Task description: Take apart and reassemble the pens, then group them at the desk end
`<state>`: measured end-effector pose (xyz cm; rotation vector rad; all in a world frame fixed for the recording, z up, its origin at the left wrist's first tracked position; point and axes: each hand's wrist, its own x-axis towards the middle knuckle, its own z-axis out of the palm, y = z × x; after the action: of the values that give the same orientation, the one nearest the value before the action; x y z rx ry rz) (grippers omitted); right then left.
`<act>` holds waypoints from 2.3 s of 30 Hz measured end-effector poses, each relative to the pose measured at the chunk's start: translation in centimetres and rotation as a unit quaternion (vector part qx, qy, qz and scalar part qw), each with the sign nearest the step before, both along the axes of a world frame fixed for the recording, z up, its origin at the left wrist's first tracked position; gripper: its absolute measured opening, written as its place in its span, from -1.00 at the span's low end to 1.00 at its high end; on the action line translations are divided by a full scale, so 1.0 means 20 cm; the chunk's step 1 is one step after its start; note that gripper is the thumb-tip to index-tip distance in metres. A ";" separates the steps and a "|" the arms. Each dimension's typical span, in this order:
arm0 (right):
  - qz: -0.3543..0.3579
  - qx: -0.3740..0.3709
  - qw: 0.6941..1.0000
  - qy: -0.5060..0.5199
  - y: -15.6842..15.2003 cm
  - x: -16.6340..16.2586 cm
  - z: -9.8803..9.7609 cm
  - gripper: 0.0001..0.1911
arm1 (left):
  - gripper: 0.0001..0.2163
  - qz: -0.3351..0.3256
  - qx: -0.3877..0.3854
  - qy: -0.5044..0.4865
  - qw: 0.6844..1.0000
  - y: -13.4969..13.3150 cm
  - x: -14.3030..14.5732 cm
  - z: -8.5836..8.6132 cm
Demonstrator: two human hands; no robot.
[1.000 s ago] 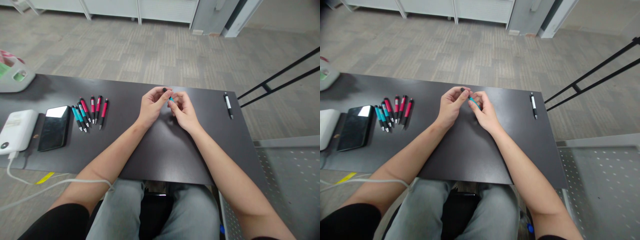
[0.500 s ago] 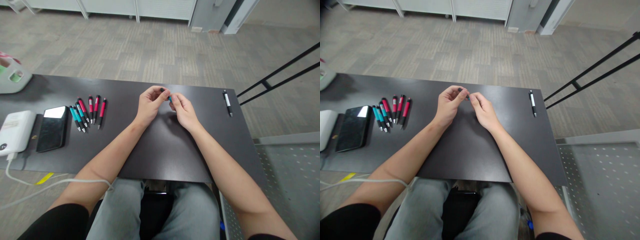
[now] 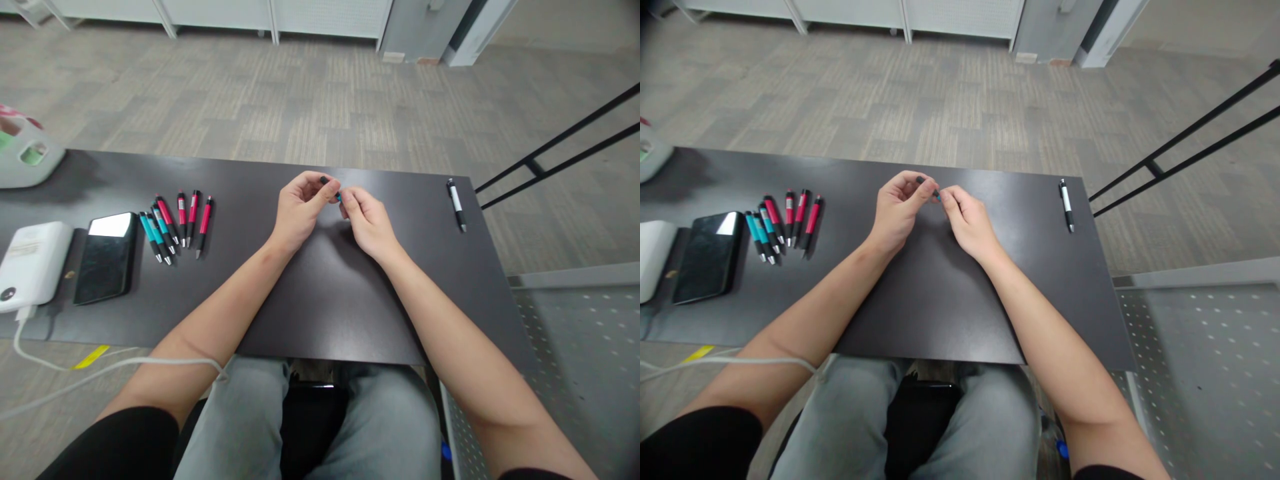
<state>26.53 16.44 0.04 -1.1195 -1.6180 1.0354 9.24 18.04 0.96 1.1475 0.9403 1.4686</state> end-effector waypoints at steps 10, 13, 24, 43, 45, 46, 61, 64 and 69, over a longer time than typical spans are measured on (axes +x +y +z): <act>-0.006 0.020 1.000 -0.010 0.00 -0.01 0.01 -0.44 | -0.63 0.009 -0.014 0.009 1.000 0.01 0.00 -0.01; -0.009 0.034 0.999 -0.006 0.01 -0.01 0.00 -0.45 | -0.62 0.014 -0.013 0.006 1.000 0.01 -0.01 -0.02; 0.005 0.036 0.999 -0.017 0.01 0.00 0.02 -0.45 | -0.56 0.014 -0.017 0.000 1.000 0.03 -0.02 -0.03; -0.020 0.078 0.995 -0.065 0.04 0.04 -0.09 -0.66 | -0.67 0.084 -0.024 -0.067 0.994 0.11 -0.10 -0.03; -0.022 0.075 0.995 -0.069 0.03 0.04 -0.07 -0.64 | -0.70 0.084 -0.032 -0.074 0.993 0.11 -0.11 -0.02; -0.024 0.074 0.995 -0.068 0.03 0.04 -0.06 -0.63 | -0.71 0.082 -0.035 -0.077 0.993 0.11 -0.12 -0.02; -0.061 0.087 0.992 -0.073 0.06 0.07 -0.10 -0.71 | -0.63 0.120 0.063 0.075 0.988 0.15 -0.20 -0.07; -0.065 0.088 0.991 -0.078 0.07 0.07 -0.10 -0.68 | -0.64 0.158 0.110 0.165 0.967 0.18 -0.28 -0.07; -0.063 0.083 0.991 -0.084 0.07 0.07 -0.10 -0.62 | -0.80 0.155 0.128 0.352 0.914 0.17 -0.34 -0.08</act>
<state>27.91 17.85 -1.91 -1.2047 -1.7060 0.7271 2.46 21.50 -0.65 1.8564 1.5049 1.4685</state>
